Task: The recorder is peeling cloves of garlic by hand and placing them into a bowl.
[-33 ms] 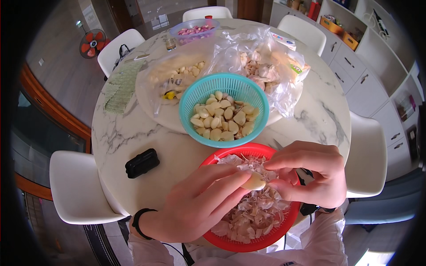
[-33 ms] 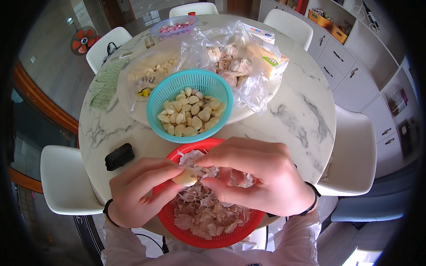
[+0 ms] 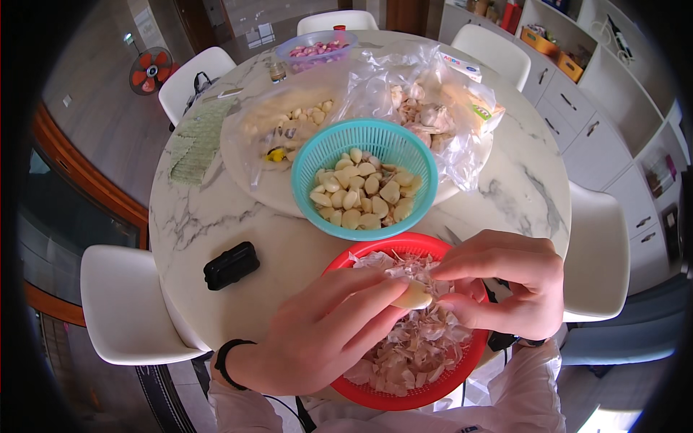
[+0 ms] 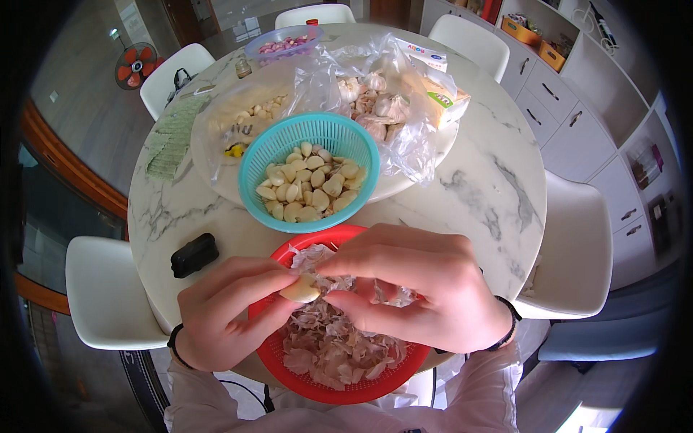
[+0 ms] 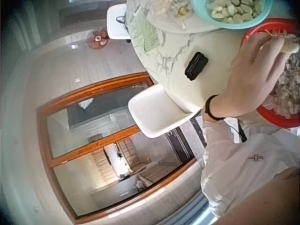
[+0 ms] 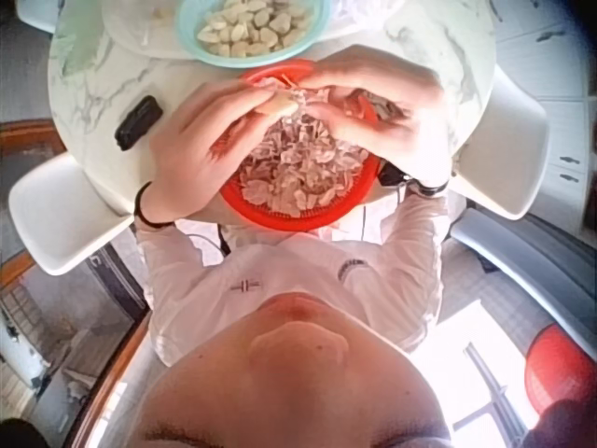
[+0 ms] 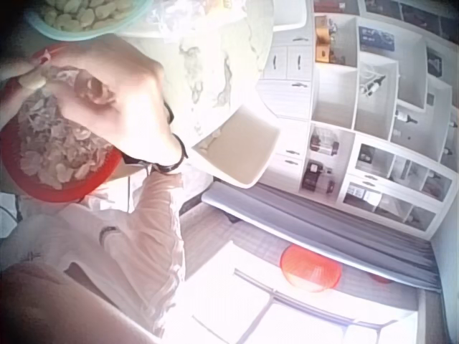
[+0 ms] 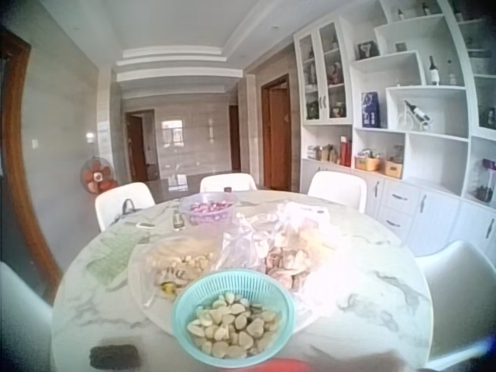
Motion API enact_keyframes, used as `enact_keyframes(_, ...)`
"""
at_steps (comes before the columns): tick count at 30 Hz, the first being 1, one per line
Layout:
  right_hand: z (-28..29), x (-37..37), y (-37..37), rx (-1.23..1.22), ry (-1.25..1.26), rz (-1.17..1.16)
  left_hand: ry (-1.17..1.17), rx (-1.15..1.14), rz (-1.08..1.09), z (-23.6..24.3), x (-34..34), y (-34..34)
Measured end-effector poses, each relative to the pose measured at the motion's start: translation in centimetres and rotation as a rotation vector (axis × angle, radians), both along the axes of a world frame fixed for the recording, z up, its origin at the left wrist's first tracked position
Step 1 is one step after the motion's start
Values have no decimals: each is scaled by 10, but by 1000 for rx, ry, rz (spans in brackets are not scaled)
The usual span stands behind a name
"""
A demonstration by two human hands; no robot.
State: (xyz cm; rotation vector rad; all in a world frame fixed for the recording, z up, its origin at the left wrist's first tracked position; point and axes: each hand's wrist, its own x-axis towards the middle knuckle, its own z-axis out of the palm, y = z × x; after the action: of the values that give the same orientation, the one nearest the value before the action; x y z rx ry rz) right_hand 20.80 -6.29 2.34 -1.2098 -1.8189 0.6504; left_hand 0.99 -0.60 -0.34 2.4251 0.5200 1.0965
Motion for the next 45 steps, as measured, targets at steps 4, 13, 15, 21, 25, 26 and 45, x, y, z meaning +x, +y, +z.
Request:
enact_keyframes(4, -7, -1, 6, 276, 14, 147, 15, -15, -6, 5, -1, -2)
enact_keyframes(13, -10, -6, 2, 202, 0, 64, 63, -328, -131, 8, -1, 0)
enact_keyframes(15, -8, -7, 0, 181, -11, 42, 27, -362, -130, 6, -2, -1)
enact_keyframes(21, -8, -10, 0, 119, 15, -2, -12, -297, -96, 5, -1, -2)
enact_keyframes(25, -8, -12, 0, 101, 50, -28, -29, -171, -97, 3, 0, -1)
enact_keyframes(26, -9, -12, 0, 101, 50, -27, -29, -172, -96, 3, 0, -1)
enact_keyframes(45, -10, -11, 5, 92, 183, 31, -29, -142, -53, 7, 0, -1)
